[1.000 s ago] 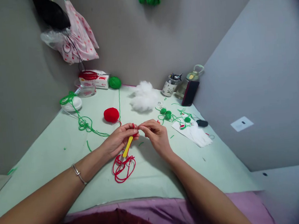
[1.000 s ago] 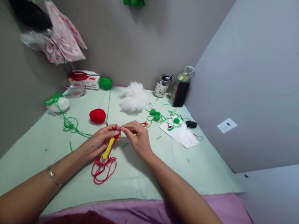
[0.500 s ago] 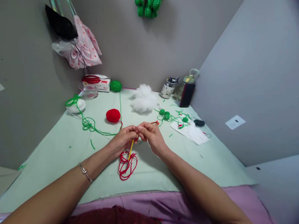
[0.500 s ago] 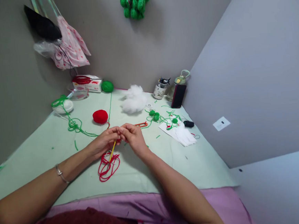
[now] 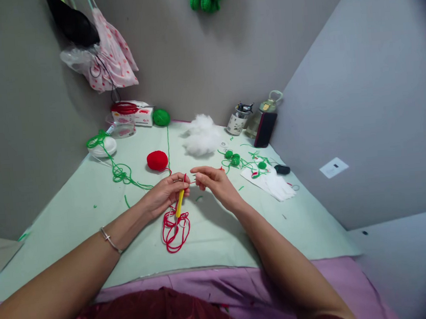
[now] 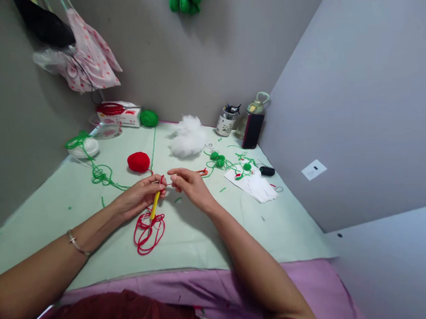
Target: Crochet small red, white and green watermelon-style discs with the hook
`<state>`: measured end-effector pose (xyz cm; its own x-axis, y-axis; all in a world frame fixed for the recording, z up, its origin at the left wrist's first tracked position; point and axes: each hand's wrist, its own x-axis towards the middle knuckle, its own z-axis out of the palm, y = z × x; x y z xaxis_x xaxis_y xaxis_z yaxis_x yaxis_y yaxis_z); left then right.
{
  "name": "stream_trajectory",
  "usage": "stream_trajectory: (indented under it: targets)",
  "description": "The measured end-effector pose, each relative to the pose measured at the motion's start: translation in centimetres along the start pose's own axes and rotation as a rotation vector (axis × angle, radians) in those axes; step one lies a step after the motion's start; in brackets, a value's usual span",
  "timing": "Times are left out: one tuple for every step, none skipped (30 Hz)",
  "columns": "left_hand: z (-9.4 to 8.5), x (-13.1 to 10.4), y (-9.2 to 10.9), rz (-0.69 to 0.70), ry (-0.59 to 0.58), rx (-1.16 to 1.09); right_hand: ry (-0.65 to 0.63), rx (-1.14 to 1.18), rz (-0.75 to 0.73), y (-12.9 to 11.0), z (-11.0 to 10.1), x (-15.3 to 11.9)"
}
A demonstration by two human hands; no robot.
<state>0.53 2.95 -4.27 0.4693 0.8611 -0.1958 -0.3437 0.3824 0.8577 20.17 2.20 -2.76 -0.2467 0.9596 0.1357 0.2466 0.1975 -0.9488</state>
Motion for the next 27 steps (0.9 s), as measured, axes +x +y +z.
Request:
stream_trajectory:
  targets:
    - [-0.2, 0.1, 0.0, 0.003, 0.008, -0.009, 0.011, -0.049, -0.016, 0.0, -0.2, 0.0]
    - [-0.3, 0.2, 0.0, 0.005, 0.017, -0.016, 0.021, -0.097, -0.031, 0.1, -0.4, -0.1]
    - [-0.4, 0.3, 0.0, 0.004, 0.024, -0.018, 0.029, -0.141, -0.046, 0.1, -0.5, -0.1]
    - [-0.5, 0.3, 0.0, 0.001, 0.031, -0.017, 0.036, -0.177, -0.059, 0.2, -0.5, -0.1]
    - [-0.5, 0.3, 0.0, -0.001, 0.038, -0.015, 0.041, -0.203, -0.07, 0.3, -0.5, -0.1]
    - [-0.5, 0.3, 0.1, -0.002, 0.046, -0.013, 0.045, -0.22, -0.079, 0.3, -0.5, 0.0]
    - [-0.5, 0.2, 0.1, -0.001, 0.053, -0.011, 0.052, -0.229, -0.085, 0.4, -0.6, 0.0]
    - [-0.6, 0.1, 0.1, 0.002, 0.058, -0.009, 0.063, -0.234, -0.09, 0.5, -0.6, 0.1]
    - [-0.6, 0.1, 0.2, 0.004, 0.062, -0.006, 0.077, -0.237, -0.094, 0.6, -0.6, 0.2]
    - [-0.6, 0.0, 0.2, 0.006, 0.062, -0.001, 0.091, -0.239, -0.098, 0.7, -0.5, 0.3]
    - [-0.6, -0.1, 0.2, 0.006, 0.06, 0.004, 0.101, -0.241, -0.1, 0.8, -0.5, 0.3]
    - [-0.6, -0.1, 0.2, 0.006, 0.057, 0.01, 0.102, -0.243, -0.101, 0.9, -0.4, 0.4]
    - [-0.6, -0.1, 0.2, 0.006, 0.055, 0.018, 0.091, -0.245, -0.1, 0.9, -0.3, 0.4]
    - [-0.7, -0.1, 0.1, 0.007, 0.054, 0.025, 0.068, -0.247, -0.095, 1.0, -0.2, 0.4]
    - [-0.7, -0.1, 0.1, 0.011, 0.056, 0.031, 0.039, -0.247, -0.088, 1.0, -0.1, 0.4]
    - [-0.8, -0.1, 0.0, 0.019, 0.063, 0.036, 0.012, -0.245, -0.078, 0.9, 0.0, 0.4]
    - [-0.8, 0.0, -0.1, 0.03, 0.072, 0.042, -0.008, -0.24, -0.068, 0.9, 0.0, 0.4]
    - [-0.9, 0.1, -0.3, 0.044, 0.083, 0.047, -0.02, -0.23, -0.058, 0.7, 0.0, 0.3]
    - [-1.0, 0.1, -0.4, 0.061, 0.093, 0.051, -0.025, -0.216, -0.047, 0.6, -0.1, 0.3]
    - [-1.1, 0.2, -0.6, 0.078, 0.102, 0.055, -0.029, -0.198, -0.036, 0.4, -0.2, 0.3]
    - [-1.1, 0.3, -0.7, 0.095, 0.108, 0.059, -0.034, -0.176, -0.024, 0.2, -0.3, 0.2]
    - [-1.1, 0.3, -0.8, 0.11, 0.11, 0.063, -0.04, -0.153, -0.011, 0.0, -0.4, 0.2]
    - [-1.1, 0.3, -0.9, 0.122, 0.11, 0.066, -0.043, -0.128, 0.002, -0.2, -0.5, 0.2]
    - [-1.1, 0.3, -1.0, 0.132, 0.107, 0.07, -0.042, -0.103, 0.016, -0.3, -0.5, 0.2]
    - [-1.0, 0.3, -1.0, 0.138, 0.101, 0.075, -0.034, -0.08, 0.028, -0.4, -0.5, 0.2]
    - [-0.9, 0.2, -1.0, 0.142, 0.092, 0.081, -0.021, -0.059, 0.039, -0.5, -0.4, 0.2]
    - [-0.8, 0.1, -1.0, 0.141, 0.081, 0.088, -0.003, -0.041, 0.049, -0.5, -0.4, 0.2]
